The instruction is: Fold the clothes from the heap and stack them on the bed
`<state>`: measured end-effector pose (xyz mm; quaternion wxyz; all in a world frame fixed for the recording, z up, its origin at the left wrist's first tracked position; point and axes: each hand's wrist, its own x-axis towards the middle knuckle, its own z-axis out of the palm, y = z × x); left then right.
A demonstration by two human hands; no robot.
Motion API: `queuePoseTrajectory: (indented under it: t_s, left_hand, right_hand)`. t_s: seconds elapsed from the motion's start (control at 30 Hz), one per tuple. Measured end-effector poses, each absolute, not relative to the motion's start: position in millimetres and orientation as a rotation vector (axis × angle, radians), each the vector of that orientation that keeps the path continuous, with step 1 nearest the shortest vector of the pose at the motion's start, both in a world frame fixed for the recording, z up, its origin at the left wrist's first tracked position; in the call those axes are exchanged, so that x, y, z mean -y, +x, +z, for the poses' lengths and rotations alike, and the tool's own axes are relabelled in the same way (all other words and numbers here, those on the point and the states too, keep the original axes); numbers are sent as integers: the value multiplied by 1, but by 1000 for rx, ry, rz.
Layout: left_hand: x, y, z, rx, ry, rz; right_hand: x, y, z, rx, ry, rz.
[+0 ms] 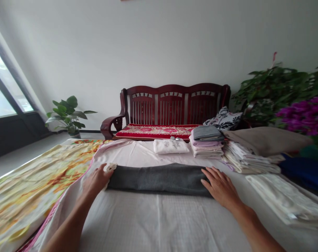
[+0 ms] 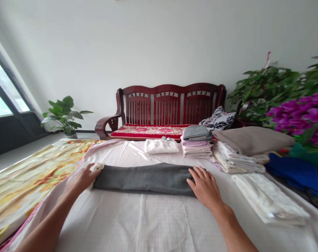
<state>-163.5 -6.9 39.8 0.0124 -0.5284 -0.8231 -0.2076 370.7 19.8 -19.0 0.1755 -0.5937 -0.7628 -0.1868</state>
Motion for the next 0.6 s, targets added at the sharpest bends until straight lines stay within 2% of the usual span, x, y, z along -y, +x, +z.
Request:
queuePoseTrajectory:
  t_s: [0.1,0.23,0.33,0.47,0.6]
  left_hand:
    - [19,-135,50,2222,-1692,-688]
    - [19,-85,46,1823,-2193,-907]
    - [13,-60,30,1735,-2523,-693]
    - [8,-65,9,1794,-2547,-359]
    - [10,-95,4,1805,-2567,-308]
  right_hand:
    - [-18,365,-14,2135,-1692,-532]
    - [-9,344,0,2157,-1590,-494]
    - [0,326,7,2307,-1456,-401]
    - [0,328,1,2464,-1451,-273]
    - [-11,356,-8,2392,-1593,-291]
